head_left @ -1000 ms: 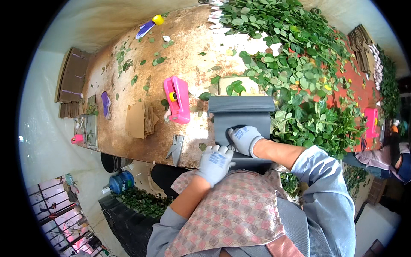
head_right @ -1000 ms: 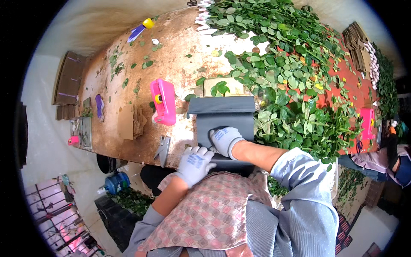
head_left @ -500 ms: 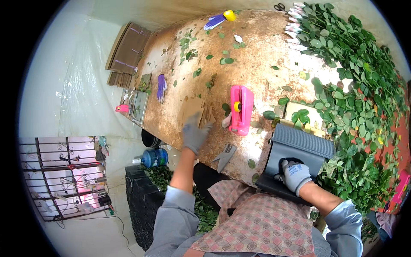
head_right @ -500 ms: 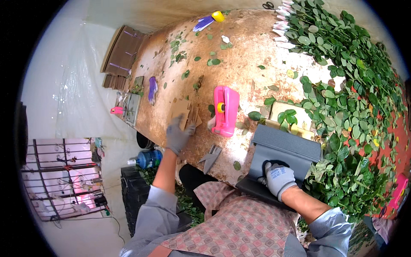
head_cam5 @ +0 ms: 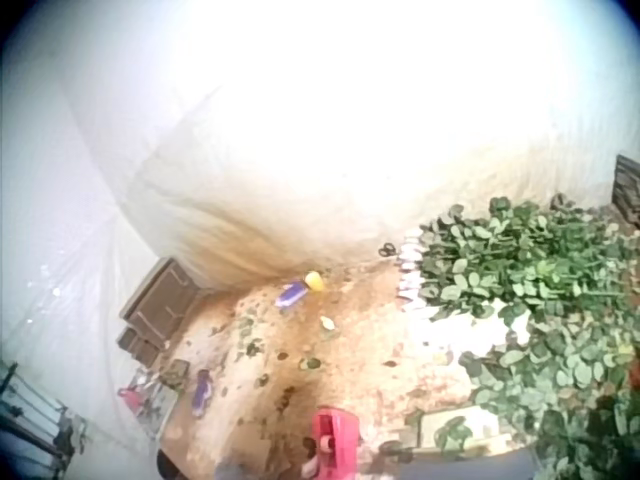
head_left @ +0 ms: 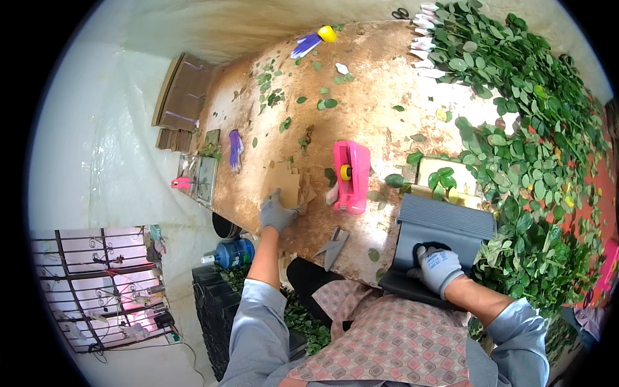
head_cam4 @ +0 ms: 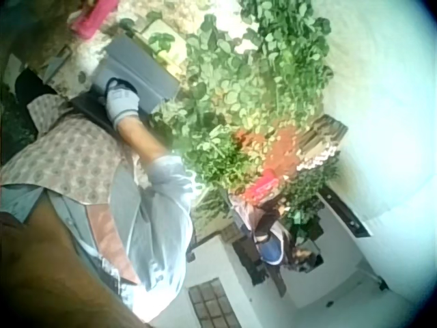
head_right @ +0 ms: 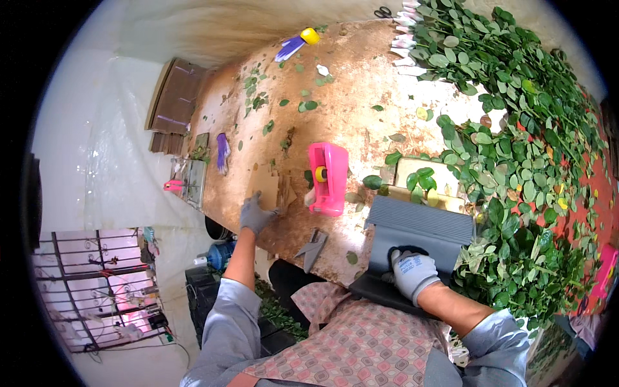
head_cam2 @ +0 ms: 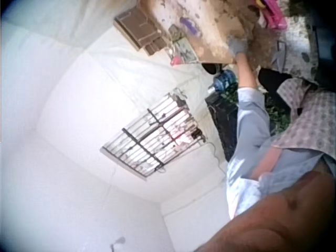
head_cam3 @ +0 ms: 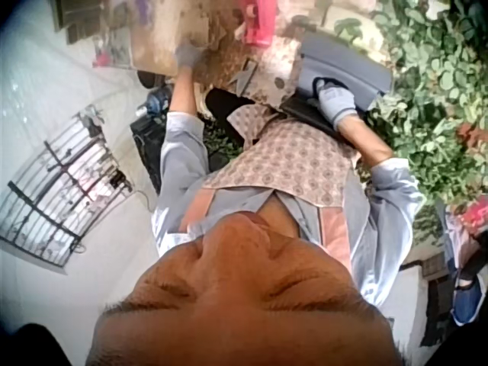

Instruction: The person arranges pink flower stems into a black plastic flower press on a wooden table. They place the stems into the press slots, adjust them, and then close the press. The person repeats this process with multiple stems, occasionally picking up cardboard pieces and placing them into the press.

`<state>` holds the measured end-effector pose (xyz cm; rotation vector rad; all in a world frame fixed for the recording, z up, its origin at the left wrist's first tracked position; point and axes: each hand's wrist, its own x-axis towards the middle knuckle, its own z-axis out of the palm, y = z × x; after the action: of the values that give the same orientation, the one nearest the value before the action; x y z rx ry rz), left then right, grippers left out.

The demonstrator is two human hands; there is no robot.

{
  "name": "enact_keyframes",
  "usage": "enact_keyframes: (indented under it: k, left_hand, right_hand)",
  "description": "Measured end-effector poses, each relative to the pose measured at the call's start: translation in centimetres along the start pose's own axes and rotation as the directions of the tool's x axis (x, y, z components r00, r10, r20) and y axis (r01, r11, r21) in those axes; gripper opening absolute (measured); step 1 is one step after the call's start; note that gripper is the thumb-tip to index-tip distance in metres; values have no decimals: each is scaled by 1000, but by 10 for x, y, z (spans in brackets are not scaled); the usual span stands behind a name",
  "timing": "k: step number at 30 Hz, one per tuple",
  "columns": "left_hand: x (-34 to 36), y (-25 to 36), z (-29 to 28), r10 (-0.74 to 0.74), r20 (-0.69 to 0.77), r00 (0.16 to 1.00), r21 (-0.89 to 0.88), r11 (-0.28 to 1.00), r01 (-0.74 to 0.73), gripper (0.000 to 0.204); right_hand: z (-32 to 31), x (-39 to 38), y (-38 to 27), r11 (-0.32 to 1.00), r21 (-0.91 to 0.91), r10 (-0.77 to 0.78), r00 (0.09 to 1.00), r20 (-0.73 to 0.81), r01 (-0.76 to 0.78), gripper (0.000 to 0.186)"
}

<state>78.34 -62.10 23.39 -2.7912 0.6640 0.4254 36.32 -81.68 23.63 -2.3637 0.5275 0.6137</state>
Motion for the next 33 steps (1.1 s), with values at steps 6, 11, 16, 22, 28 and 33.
enact_keyframes:
  k: [6,11,16,22,28,33]
  left_hand:
    - [7,5,19,-81,1,997,-98,992,80,97]
    - [-4,5,13,-115,-97,989,-141,985,101,104]
    - [-51,2,-24,-85,-474,876,-255,966,-44,109]
    - [-129,48,-30,94,-437,895,-877,179,-447,70]
    - [-197,156,28,647,-15,762,-999,28,-44,27]
    - [-180,187,71,693,316,648,-933,350,81,25]
  right_hand:
    - [0,-3,-2,1000,-10,-21,998,-64,21,52]
    - [-3,-5,-7,999,-29,-37,997,-64,35,52]
    - [7,-3,-4,998,-34,-52,994,-95,49,53]
    - [11,-7,3,999,10,-29,988,-151,31,55]
    - [11,-12,3,988,156,31,984,-175,-3,36]
    - [10,-22,30,873,485,-26,998,-60,52,38]
